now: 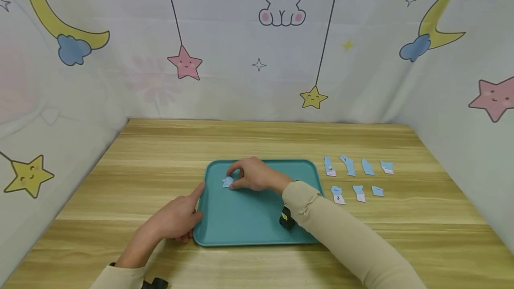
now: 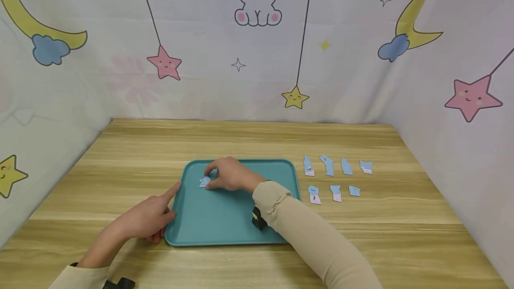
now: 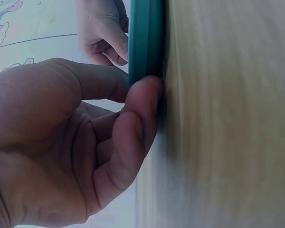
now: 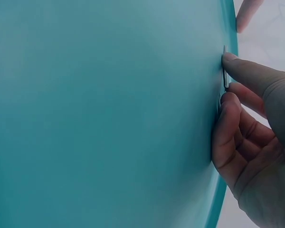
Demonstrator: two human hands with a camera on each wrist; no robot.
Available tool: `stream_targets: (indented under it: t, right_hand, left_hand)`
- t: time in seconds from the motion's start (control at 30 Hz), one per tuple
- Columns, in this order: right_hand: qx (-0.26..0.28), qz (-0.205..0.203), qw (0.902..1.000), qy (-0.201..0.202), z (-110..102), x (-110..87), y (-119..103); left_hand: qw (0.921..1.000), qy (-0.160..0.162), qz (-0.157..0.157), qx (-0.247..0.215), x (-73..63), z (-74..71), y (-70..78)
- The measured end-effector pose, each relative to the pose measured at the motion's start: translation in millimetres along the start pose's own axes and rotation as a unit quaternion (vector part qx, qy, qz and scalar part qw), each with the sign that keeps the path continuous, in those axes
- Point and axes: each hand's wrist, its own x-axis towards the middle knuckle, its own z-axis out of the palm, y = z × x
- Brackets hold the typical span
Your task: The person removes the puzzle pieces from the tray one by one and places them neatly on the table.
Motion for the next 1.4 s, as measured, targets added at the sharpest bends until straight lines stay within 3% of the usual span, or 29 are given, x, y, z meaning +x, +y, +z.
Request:
stream_targets:
  t: [0.8, 1.4]
  right_hand:
    - [0.053, -0.001, 0.9986, -0.002, -11, -15.8, 6]
    - [0.023, -0.014, 0.9995, 0.014, -25, -29.9, 8]
  left_hand:
    - [1.0, 0.0, -0.002, 0.003, 1.7, 1.7, 0.2]
    - [1.0, 0.001, -0.001, 0.004, 2.2, 1.5, 0.2]
